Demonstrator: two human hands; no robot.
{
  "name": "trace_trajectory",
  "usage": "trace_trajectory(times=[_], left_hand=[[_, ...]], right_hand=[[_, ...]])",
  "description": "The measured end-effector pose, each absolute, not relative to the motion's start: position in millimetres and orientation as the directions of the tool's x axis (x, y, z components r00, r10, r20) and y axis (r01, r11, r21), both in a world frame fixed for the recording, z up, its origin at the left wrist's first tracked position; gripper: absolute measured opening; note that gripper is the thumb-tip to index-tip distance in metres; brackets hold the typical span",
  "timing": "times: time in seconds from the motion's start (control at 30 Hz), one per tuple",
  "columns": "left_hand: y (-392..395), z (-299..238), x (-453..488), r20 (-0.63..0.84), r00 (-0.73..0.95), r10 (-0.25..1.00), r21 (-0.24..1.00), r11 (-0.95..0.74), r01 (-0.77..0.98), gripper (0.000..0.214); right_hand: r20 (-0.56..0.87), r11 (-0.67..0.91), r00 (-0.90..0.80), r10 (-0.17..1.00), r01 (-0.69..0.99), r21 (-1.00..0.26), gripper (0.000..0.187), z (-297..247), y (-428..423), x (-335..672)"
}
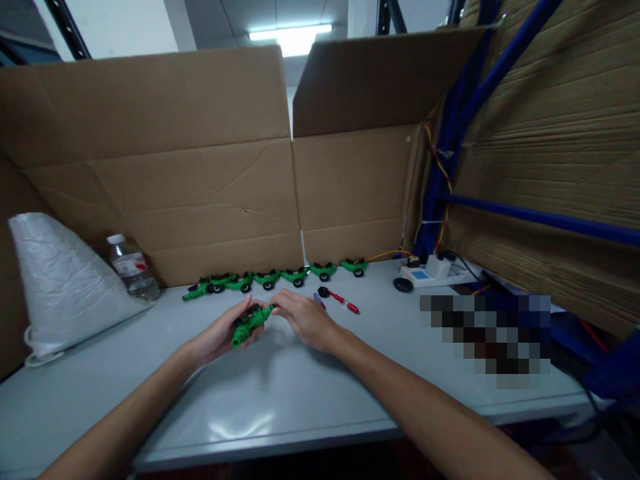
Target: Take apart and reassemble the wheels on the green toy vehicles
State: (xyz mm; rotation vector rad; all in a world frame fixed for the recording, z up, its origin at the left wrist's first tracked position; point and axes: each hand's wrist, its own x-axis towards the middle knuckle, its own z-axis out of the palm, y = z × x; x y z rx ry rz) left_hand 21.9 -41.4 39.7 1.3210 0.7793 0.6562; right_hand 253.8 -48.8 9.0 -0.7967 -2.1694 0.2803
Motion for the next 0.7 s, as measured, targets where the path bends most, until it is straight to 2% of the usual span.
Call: trace_trajectory(times=[0.13,0.23,0.37,0.47,0.7], left_hand=[[-37,34,20,-0.086,0.516,0.852,0.996,0.066,0.057,0.057],[-30,27,20,-0.054,0.434,0.899,0.996,0.018,0.087,0.056],[-21,18,19,-0.012,0.381,0.925,0.995,-0.026,0.095,0.057],[-17,12,21,0.009,0.342,0.940,0.995,-0.043,0.093,0.054],[-21,8,27,0.107,0.267,0.958,0.987,-0.134,0.088,0.052]], right_hand=[[0.562,0.780,-0.544,0.623,0.487,-0.394,0.021,11,-40,268],[0.573,0.693,-0.478,0.665,0.681,-0.235,0.028,13,-31,285],[0.575,0.518,-0.388,0.721,0.852,-0.075,0.020,15,-23,301],[0.547,0.463,-0.374,0.749,0.886,-0.027,0.018,15,-22,302],[0.373,0.533,-0.493,0.786,0.846,-0.006,0.012,6,-25,302]])
